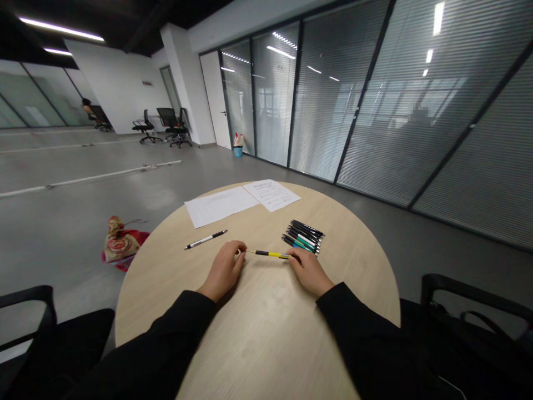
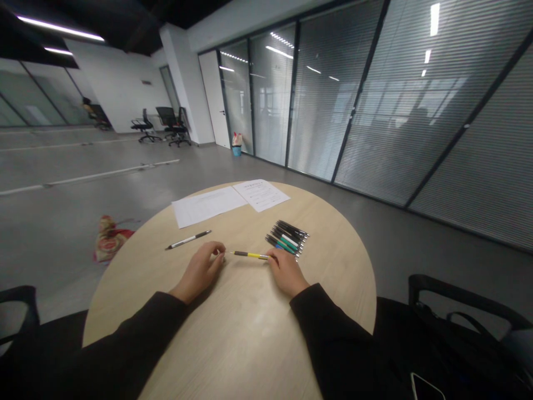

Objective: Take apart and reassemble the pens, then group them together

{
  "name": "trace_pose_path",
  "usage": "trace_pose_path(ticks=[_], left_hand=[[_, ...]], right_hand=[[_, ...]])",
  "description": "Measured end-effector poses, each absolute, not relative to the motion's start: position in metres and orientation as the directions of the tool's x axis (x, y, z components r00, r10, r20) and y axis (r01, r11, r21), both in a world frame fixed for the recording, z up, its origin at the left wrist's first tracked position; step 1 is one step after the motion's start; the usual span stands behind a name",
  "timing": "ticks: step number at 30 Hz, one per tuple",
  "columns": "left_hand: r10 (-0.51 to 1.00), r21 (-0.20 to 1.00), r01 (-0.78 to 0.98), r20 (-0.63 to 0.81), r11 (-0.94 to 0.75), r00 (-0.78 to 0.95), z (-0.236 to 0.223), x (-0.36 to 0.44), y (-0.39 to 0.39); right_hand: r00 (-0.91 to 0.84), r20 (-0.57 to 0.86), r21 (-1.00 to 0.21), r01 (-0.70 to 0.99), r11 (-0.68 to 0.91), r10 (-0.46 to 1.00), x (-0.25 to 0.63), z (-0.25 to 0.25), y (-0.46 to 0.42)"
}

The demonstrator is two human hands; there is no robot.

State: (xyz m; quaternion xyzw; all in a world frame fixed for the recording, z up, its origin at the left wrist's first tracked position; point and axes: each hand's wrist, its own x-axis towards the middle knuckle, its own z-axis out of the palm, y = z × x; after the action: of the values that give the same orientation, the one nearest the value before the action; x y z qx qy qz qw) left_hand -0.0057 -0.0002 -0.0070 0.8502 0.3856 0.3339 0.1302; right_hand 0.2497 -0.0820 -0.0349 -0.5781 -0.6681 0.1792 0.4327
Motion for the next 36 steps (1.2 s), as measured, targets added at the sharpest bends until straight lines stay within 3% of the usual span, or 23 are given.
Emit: trace_pose_path(ticks=[36], left_hand=[[0.7,0.534,0.468,0.412,-0.705,0.584,-0.0064,-0.003,-0.0041]], right_hand=[[0.01,0.355,-0.724,0.636,0.267,0.935,0.2483,-0.0336,-0.0824]])
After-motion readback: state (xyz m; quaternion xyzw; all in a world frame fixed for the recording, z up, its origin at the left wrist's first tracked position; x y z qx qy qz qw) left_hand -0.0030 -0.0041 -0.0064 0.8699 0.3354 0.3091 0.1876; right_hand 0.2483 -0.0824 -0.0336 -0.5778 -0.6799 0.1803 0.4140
